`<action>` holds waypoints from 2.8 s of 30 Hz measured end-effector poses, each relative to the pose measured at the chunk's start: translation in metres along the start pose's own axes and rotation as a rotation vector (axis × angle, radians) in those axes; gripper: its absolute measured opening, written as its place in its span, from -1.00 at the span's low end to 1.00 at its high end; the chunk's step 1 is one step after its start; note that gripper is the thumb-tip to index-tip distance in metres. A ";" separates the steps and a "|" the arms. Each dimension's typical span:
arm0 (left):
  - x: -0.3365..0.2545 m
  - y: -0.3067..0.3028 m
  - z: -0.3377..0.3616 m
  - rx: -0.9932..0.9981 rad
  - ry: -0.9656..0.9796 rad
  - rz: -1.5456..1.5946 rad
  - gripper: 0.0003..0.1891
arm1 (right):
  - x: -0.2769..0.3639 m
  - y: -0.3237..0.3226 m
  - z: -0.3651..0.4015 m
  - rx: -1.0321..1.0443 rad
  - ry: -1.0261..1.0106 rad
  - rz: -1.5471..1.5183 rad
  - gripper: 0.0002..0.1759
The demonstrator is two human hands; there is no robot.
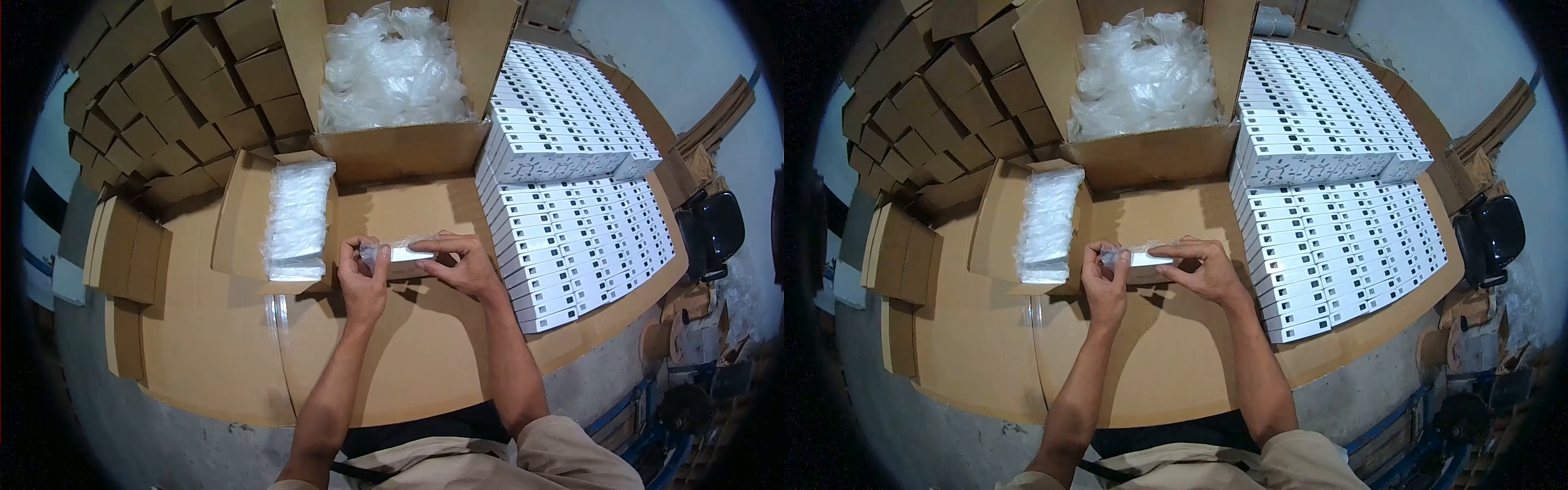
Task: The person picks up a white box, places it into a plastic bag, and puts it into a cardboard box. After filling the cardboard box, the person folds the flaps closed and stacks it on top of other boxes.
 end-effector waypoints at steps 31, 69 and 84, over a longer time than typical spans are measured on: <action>-0.038 0.018 0.015 0.262 0.703 -0.818 -0.76 | 0.002 -0.009 0.000 -0.060 0.036 0.151 -0.63; -0.066 -0.049 0.116 0.731 0.103 -1.122 -0.25 | 0.028 0.040 -0.008 -0.172 -0.100 -0.385 -0.64; -0.070 -0.053 0.114 0.700 0.110 -1.143 -0.29 | 0.075 0.101 -0.039 0.004 -0.331 -0.120 -0.58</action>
Point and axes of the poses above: each hand's wrist, its own z-axis away from the middle knuckle, its own y-axis out of the palm, x = y × z, the point moved 5 cm from there along -z, towards the middle knuckle, and after that the axes turned 11 degrees about y, right-handed, at the moved point
